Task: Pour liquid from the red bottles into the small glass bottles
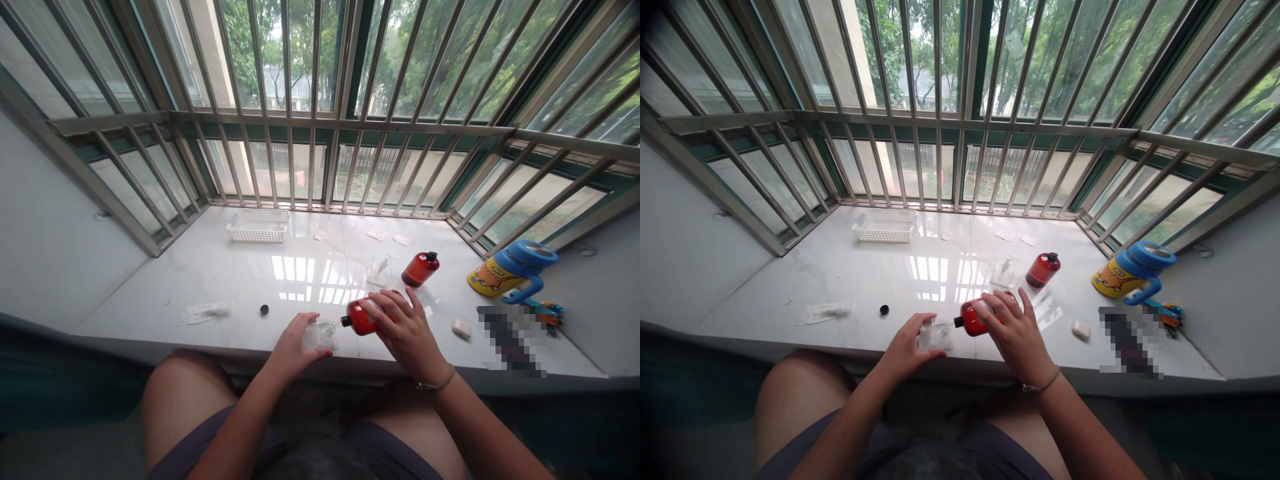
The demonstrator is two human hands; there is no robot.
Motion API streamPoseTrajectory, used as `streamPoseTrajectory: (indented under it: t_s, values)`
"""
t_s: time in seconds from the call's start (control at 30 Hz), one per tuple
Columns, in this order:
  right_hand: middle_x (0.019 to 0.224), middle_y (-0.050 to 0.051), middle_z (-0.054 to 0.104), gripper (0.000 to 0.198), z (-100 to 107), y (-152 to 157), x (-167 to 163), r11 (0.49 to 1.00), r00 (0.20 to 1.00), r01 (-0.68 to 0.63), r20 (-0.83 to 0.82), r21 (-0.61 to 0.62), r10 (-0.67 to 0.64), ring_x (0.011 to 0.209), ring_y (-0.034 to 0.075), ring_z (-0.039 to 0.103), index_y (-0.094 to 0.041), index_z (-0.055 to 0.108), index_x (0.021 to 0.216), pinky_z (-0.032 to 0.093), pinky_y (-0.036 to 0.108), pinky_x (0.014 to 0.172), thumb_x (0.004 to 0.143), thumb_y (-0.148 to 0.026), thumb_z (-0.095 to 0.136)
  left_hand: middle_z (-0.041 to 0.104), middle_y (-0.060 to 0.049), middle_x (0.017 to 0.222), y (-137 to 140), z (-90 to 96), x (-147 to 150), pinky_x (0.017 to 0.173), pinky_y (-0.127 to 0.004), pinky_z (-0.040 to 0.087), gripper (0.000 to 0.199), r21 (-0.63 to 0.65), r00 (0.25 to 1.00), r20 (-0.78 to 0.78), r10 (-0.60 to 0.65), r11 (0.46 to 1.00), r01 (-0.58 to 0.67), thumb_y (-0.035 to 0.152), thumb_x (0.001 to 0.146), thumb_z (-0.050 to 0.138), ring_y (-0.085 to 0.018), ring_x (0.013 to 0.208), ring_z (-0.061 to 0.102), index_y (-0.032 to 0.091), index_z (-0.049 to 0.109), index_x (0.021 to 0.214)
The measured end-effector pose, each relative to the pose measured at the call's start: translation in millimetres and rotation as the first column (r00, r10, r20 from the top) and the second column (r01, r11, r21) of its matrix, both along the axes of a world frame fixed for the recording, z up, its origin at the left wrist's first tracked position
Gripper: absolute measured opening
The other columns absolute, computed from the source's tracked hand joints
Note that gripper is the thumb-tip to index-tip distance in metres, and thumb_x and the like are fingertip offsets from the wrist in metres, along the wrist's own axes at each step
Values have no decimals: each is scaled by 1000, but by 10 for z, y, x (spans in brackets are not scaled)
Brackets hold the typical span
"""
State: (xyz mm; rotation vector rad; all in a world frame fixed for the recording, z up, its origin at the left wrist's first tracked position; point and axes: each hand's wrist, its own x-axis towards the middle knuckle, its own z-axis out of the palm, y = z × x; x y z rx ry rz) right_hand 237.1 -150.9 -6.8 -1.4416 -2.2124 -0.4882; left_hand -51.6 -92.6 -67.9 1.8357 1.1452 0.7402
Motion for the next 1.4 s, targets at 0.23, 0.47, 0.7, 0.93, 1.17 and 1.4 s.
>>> streamPoseTrajectory:
  t_s: [0.23, 0.47, 0.7, 0.93, 1.17, 1.4]
  values:
    - [144, 6, 70, 47, 16, 1, -2, 1000, 1000, 2, 2, 0, -2, 141, 30, 58, -31, 59, 148, 23, 65, 133, 104, -14, 60, 70, -9, 135, 0, 12, -1, 113, -52, 55, 75, -2, 1000, 2, -3, 1000, 3, 32, 65, 99, -33, 127, 68, 26, 66, 132]
    - [145, 5, 70, 46, 15, 6, 0, 1000, 1000, 9, 17, 2, -9, 141, 30, 59, -32, 60, 147, 23, 64, 133, 104, -15, 61, 70, -8, 134, 4, 6, 2, 111, -52, 57, 73, 7, 1000, 3, -4, 1000, 4, 34, 67, 98, -33, 125, 69, 27, 66, 132]
    - [146, 6, 69, 47, 18, 5, 8, 1000, 999, 10, 31, -1, -9, 142, 31, 57, -31, 61, 147, 24, 65, 132, 104, -13, 62, 70, -8, 134, 0, 26, -1, 112, -51, 56, 73, -3, 1000, -2, -5, 1000, 5, 33, 67, 98, -33, 126, 68, 26, 66, 132]
    - [146, 5, 70, 47, 15, 5, 9, 1000, 999, 16, 29, 4, -16, 142, 31, 57, -32, 61, 147, 23, 65, 133, 103, -13, 61, 69, -8, 134, 9, -1, -5, 113, -51, 55, 73, 12, 1000, -15, -8, 1000, 8, 32, 67, 98, -32, 127, 68, 27, 66, 133]
    - [146, 5, 69, 49, 34, 0, 4, 1000, 999, 15, 33, 1, -15, 142, 31, 56, -32, 60, 148, 22, 65, 133, 103, -12, 60, 69, -7, 135, 15, -29, -15, 113, -50, 55, 74, 11, 1000, -11, -10, 1000, 10, 32, 67, 98, -32, 128, 67, 28, 65, 133]
    - [146, 5, 69, 51, 38, -3, 4, 1000, 999, 12, 33, 2, -12, 143, 31, 56, -34, 59, 149, 22, 66, 133, 103, -10, 59, 68, -7, 135, 12, -8, -12, 115, -50, 53, 74, 0, 1000, -21, -17, 1000, 17, 31, 68, 98, -32, 129, 66, 27, 64, 134]
